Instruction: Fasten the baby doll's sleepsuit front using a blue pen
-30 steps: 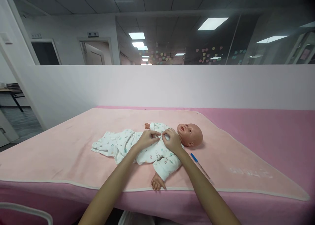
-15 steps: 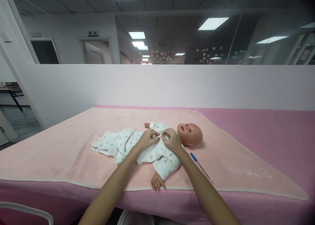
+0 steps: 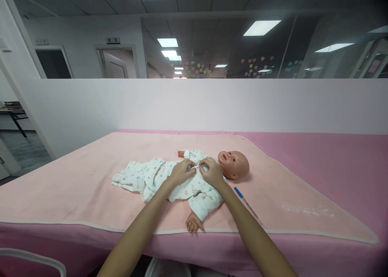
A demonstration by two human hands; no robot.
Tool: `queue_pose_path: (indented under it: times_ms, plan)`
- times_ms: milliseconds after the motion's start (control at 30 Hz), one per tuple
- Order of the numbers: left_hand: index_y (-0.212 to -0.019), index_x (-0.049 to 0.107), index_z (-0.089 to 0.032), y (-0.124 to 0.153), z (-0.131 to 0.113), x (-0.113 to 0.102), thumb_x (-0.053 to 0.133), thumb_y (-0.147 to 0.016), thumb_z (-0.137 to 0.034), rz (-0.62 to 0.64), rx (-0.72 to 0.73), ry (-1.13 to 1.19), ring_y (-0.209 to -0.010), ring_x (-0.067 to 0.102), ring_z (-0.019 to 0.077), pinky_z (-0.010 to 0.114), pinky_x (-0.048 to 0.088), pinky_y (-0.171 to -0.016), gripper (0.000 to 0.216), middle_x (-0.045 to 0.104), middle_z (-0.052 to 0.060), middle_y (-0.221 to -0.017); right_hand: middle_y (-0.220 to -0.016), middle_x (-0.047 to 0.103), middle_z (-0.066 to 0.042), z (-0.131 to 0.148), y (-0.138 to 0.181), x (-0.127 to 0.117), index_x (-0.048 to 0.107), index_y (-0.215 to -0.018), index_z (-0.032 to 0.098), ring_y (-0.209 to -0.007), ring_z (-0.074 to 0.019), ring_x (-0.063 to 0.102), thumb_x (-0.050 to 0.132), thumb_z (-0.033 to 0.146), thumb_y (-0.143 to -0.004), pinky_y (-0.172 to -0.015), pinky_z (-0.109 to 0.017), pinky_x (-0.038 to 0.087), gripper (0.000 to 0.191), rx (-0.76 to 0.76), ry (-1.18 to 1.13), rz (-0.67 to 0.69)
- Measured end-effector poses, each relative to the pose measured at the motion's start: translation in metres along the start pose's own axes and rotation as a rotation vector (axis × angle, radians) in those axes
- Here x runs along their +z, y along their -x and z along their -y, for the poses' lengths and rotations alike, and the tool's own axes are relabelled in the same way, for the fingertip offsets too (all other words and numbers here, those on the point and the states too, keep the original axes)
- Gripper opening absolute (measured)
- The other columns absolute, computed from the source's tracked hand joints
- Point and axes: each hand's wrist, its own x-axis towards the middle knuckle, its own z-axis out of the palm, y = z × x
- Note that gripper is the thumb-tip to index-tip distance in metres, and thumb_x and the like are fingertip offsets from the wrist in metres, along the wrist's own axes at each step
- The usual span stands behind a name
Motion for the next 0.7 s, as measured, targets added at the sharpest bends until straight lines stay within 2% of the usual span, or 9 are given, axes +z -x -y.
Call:
queue_pose_path:
  times_ms: [200,400,700]
  plan:
    - [-0.090,0.056,-0.021,0.0010,-0.0014,0.0011,0.037,-0.079,-0.031,0.010,0.007,-0.052,-0.081,0.052,0.0156,0.024,0.039,-0.061,0.024,0.056,0.002,-0.090,-0.070,0.057,0.000,-0.0006,-0.0001,0.0006,0.054,-0.067,0.020,-0.072,-0.0144,0.050,0.047,0.013,-0.067,-0.068,-0.026,0.038,0.010,-0.011,0.004,0.001]
    - [-0.088,0.052,-0.020,0.0031,-0.0047,0.0047,0.035,-0.080,-0.026,-0.059,0.068,-0.119,-0.078,0.052,0.0146,0.025,0.039,-0.066,0.020,0.054,0.002,-0.088,-0.070,0.058,-0.001,0.0008,-0.0009,-0.0008,0.054,-0.067,0.020,-0.073,-0.0150,0.050,0.047,0.013,-0.068,-0.069,-0.026,0.038,0.010,-0.008,-0.007,0.010]
    - [-0.085,0.051,-0.020,0.0033,-0.0047,0.0040,0.038,-0.078,-0.024,-0.060,0.059,-0.091,-0.077,0.052,0.0140,0.024,0.038,-0.062,0.015,0.055,0.001,-0.085,-0.070,0.058,0.000,0.0013,-0.0001,-0.0010,0.053,-0.067,0.020,-0.073,-0.0142,0.050,0.048,0.013,-0.068,-0.068,-0.025,0.037,0.009,0.000,-0.010,0.017]
